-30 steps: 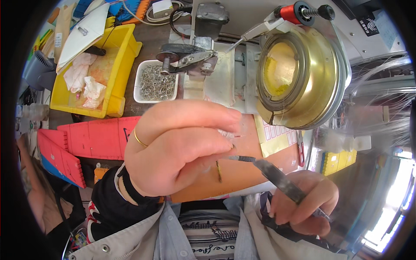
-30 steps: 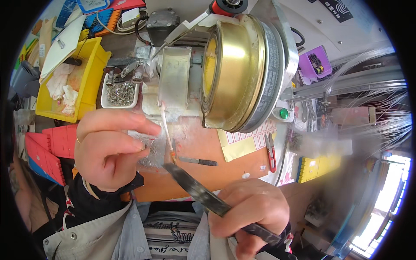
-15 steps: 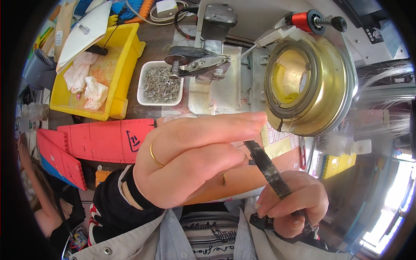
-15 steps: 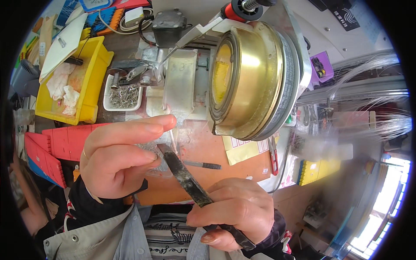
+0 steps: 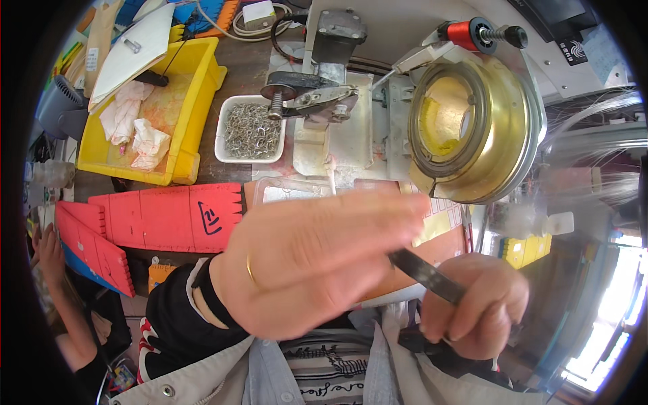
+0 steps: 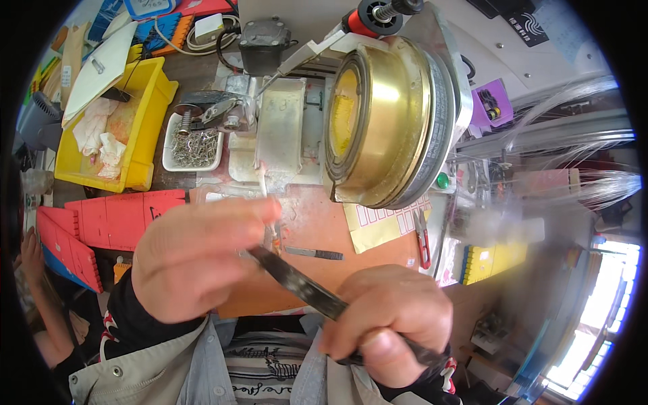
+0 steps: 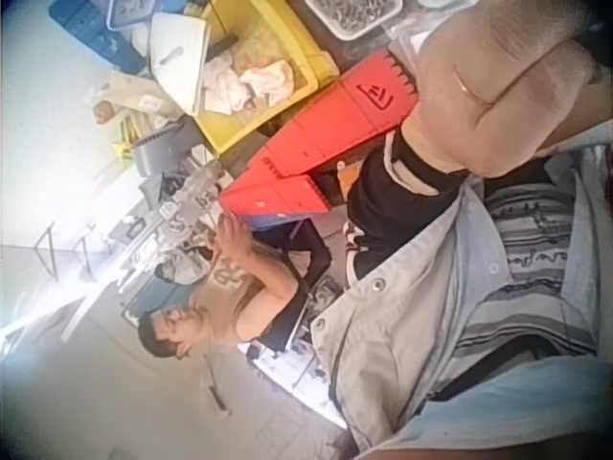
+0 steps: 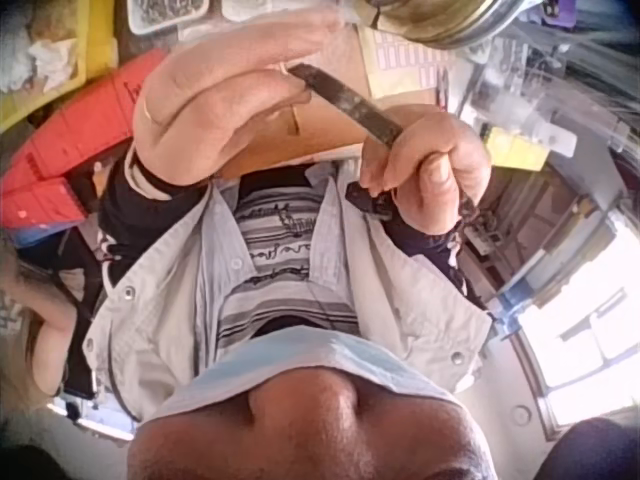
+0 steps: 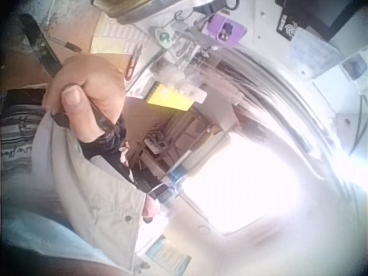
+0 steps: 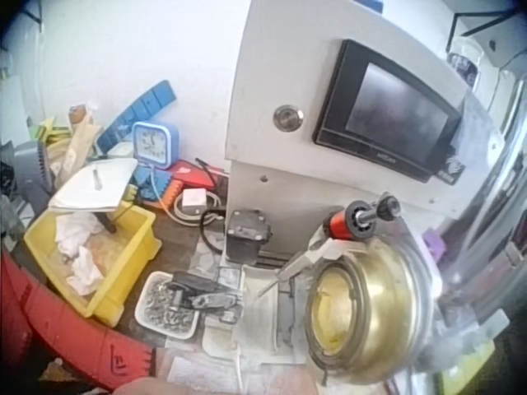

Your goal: Assembling small metal pins into a circular mechanical component using a specialized rotating assembly machine.

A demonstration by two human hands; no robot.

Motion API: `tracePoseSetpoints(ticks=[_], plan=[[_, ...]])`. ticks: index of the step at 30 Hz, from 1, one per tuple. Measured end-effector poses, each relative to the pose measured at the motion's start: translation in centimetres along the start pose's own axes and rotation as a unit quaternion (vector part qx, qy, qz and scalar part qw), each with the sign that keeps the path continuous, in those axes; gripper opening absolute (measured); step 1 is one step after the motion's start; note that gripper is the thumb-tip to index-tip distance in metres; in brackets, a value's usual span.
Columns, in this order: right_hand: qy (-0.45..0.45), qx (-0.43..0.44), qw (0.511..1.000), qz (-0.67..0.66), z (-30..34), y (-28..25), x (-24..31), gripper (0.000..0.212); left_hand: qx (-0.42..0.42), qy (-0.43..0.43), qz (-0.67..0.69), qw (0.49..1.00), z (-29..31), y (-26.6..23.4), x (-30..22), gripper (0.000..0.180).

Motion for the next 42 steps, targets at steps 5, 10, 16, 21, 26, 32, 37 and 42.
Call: tracePoseSetpoints(ticks=[5, 10, 16, 21, 26, 32, 37, 42], plan=[[-0.134, -0.126, 0.982, -0.042, 0.5, -1.2, 0.8, 0.022, 0.144, -0.144, 0.006, 0.979, -0.2, -0.2, 0.7, 0.016], [-0.163, -0.013, 0.93, 0.329, -2.9, 1.4, 1.4, 0.037, -0.016, -0.104, 0.151, 0.983, 0.0, -0.8, 2.1, 0.006], [-0.182, -0.092, 0.939, 0.278, -3.7, 2.1, 0.6, 0.021, -0.055, -0.179, 0.179, 0.966, 0.7, -0.4, 2.6, 0.014], [-0.133, -0.096, 0.943, 0.291, -4.0, 1.8, 0.3, 0.02, -0.035, -0.038, -0.178, 0.983, 0.4, -2.2, -0.2, 0.024], [-0.126, -0.082, 0.93, 0.335, -4.1, 2.2, 0.2, 0.023, 0.029, -0.026, -0.383, 0.923, 0.6, -0.7, -1.7, 0.027], [-0.118, -0.055, 0.912, 0.388, -4.1, 2.2, 0.9, 0.028, -0.001, -0.062, -0.374, 0.925, 0.9, -0.2, -1.2, 0.027], [-0.167, -0.068, 0.871, 0.457, -2.9, 1.0, 2.1, 0.029, 0.001, -0.083, -0.244, 0.966, 0.3, -0.6, -0.4, 0.026], [-0.163, -0.062, 0.929, 0.326, 0.9, 0.1, 1.1, 0.037, -0.033, -0.077, -0.107, 0.991, 0.5, -0.5, 0.8, 0.018]])
Point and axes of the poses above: each hand's wrist, its own z-axis away from the middle knuckle, its own y-axis out of the palm, x = y × z, the point moved 6 cm from there along -z, towards the middle knuckle, and after that the axes turned 11 degrees about z, right-handed, at the moved point
